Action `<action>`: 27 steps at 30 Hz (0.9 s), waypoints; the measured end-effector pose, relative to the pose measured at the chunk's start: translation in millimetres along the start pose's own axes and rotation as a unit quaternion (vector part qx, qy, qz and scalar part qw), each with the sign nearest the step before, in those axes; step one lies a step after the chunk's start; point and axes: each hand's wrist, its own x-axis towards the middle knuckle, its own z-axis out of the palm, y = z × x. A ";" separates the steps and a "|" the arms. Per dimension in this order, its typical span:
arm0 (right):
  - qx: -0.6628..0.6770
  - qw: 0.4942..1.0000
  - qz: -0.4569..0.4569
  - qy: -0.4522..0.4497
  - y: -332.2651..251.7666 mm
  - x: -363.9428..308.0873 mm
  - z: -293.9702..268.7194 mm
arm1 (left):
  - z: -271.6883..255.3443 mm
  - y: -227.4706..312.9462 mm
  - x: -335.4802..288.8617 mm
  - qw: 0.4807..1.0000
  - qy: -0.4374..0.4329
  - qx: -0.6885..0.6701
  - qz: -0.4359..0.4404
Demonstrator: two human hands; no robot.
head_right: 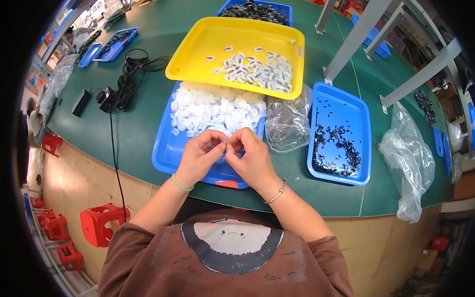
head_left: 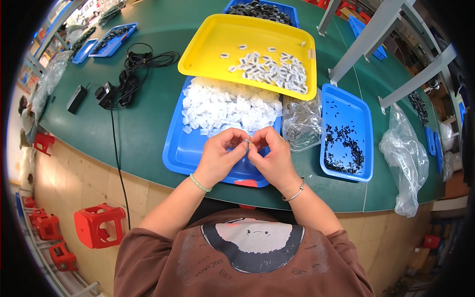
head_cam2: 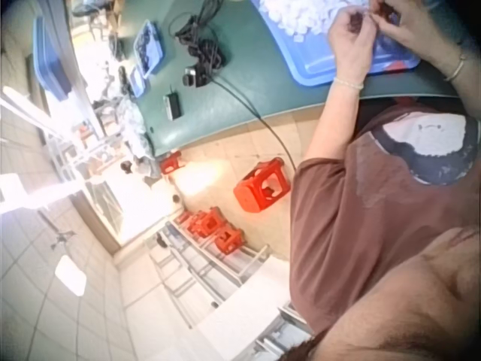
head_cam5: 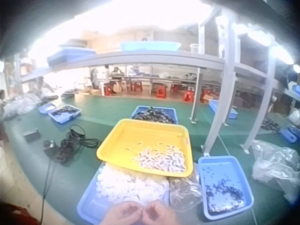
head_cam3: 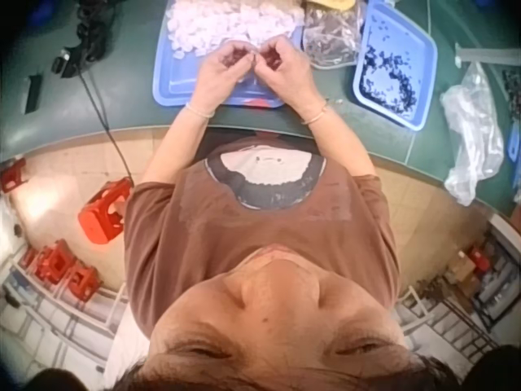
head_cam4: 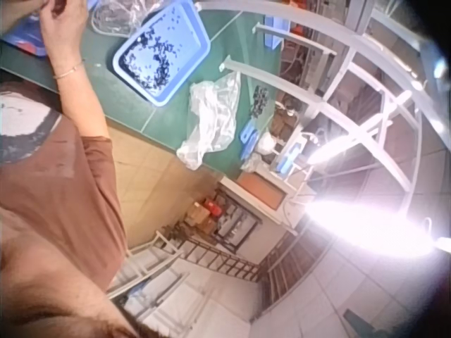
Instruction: The person assembles components by hand, fitting small black pieces into white plastic parts and placing them onto a tray.
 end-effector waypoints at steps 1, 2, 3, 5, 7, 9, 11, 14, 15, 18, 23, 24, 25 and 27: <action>-0.009 1.000 -0.011 0.005 -0.1 -0.3 0.2 | -0.4 0.7 0.9 1.000 -0.006 -0.015 -0.008; -0.018 1.000 -0.021 0.010 -0.4 -0.5 -0.2 | -0.5 1.2 1.6 0.999 -0.013 -0.029 -0.017; -0.018 1.000 -0.023 0.010 -0.7 0.9 -2.1 | -1.9 1.0 2.4 0.999 -0.013 -0.028 -0.015; 0.013 0.999 -0.028 0.026 -4.3 4.5 -14.7 | -4.1 0.3 4.4 0.997 0.004 -0.063 -0.048; -0.044 0.991 -0.023 0.123 -20.0 19.5 -42.1 | -7.3 -1.5 4.7 0.997 0.013 -0.059 -0.046; -0.134 0.969 0.004 0.207 -27.3 42.3 -74.3 | -6.7 0.1 2.1 0.997 0.013 -0.055 -0.046; -0.248 0.936 -0.040 0.244 -6.5 69.8 -99.7 | -5.8 3.6 2.6 0.997 0.016 -0.047 -0.056; -0.250 0.954 0.050 0.158 36.9 105.8 -123.2 | -3.3 0.6 5.4 0.998 0.018 -0.036 -0.053; -0.253 0.952 0.050 0.164 42.9 114.4 -128.9 | -1.0 2.9 6.2 0.998 0.011 -0.036 -0.050; -0.148 0.972 0.167 0.074 46.1 125.4 -136.1 | 0.1 6.4 5.4 0.998 0.010 -0.030 -0.056; 0.017 0.975 0.195 0.105 45.3 114.7 -134.3 | -2.4 1.2 4.4 0.999 0.033 -0.029 -0.032; 0.016 0.973 0.199 0.117 44.3 107.1 -133.1 | -3.6 0.4 3.9 0.999 0.031 -0.028 -0.031; 0.025 0.972 0.195 0.131 37.6 97.5 -135.0 | -4.2 -0.7 4.9 0.999 0.032 -0.030 -0.031; 0.054 0.970 0.191 0.138 25.6 76.6 -152.6 | -3.4 -0.5 4.6 0.998 0.031 -0.033 -0.032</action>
